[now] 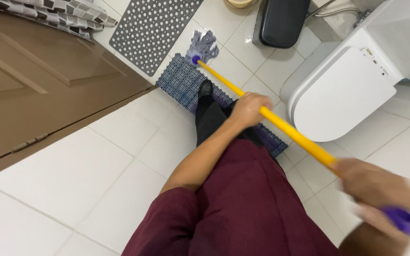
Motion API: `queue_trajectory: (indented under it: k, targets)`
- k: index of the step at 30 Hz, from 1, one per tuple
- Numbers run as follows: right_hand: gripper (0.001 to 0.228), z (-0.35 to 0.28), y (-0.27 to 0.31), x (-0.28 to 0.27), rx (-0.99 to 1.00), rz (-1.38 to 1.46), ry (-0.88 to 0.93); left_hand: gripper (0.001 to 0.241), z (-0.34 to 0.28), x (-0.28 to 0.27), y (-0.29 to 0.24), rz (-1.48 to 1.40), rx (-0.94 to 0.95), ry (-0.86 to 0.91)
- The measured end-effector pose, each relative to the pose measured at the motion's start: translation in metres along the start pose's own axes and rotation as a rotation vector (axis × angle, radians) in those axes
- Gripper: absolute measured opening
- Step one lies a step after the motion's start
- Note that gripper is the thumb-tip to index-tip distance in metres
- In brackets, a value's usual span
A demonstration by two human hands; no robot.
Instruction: The person mops the bathroom floor using a yellow-handled mop. They wet the mop head with a handheld bidet sprayer, then proceed to mop the tiled floor around the toilet, sink, and shower area.
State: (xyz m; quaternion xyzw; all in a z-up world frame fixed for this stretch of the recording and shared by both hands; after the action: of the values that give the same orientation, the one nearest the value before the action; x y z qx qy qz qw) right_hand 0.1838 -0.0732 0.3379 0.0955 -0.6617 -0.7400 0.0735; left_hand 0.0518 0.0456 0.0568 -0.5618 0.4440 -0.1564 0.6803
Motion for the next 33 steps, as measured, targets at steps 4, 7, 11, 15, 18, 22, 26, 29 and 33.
queue_trajectory:
  k: [4,7,11,15,18,22,26,29,33]
  targets:
    - [0.023,0.006,-0.034,0.033,0.095,-0.034,0.062,0.03,-0.022,0.01,0.06,0.115,-0.174,0.066]
    - [0.023,0.002,-0.039,0.034,0.126,-0.024,0.001,0.031,-0.015,0.004,0.061,0.083,-0.242,0.103]
    - [0.022,0.004,-0.048,0.033,0.138,-0.089,-0.016,0.035,-0.002,-0.002,0.072,0.126,-0.247,0.074]
    - [0.023,0.007,-0.075,0.045,0.15,-0.145,0.017,0.033,0.014,-0.008,0.104,0.157,-0.218,0.061]
    - [0.023,0.016,-0.092,0.05,0.159,-0.181,0.036,0.033,0.034,-0.016,0.122,0.202,-0.179,0.054]
    - [0.024,0.015,-0.078,0.04,0.146,-0.184,0.019,0.033,0.039,-0.021,0.11,0.27,-0.187,0.023]
    - [0.032,-0.003,-0.016,0.024,0.019,-0.053,-0.054,0.032,0.034,-0.028,0.034,0.158,-0.125,-0.045]
    - [0.031,-0.006,0.011,0.027,0.061,-0.05,-0.027,0.034,0.033,-0.017,0.008,0.123,-0.042,-0.005]
    - [0.021,-0.038,-0.031,0.056,0.262,-0.294,0.166,0.038,0.02,0.02,0.047,0.114,-0.041,0.077]
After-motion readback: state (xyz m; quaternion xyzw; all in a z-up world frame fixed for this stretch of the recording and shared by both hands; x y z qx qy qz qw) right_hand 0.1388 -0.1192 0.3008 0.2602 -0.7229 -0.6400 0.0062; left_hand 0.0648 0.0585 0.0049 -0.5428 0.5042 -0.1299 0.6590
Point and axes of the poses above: each hand's wrist, its own z-axis towards the middle knuckle, its own x-axis out of the palm, y = z × x, the point moved 8 cm from there along z, towards the middle knuckle, and after that the axes turned 8 degrees about y, right-handed, at the moved point
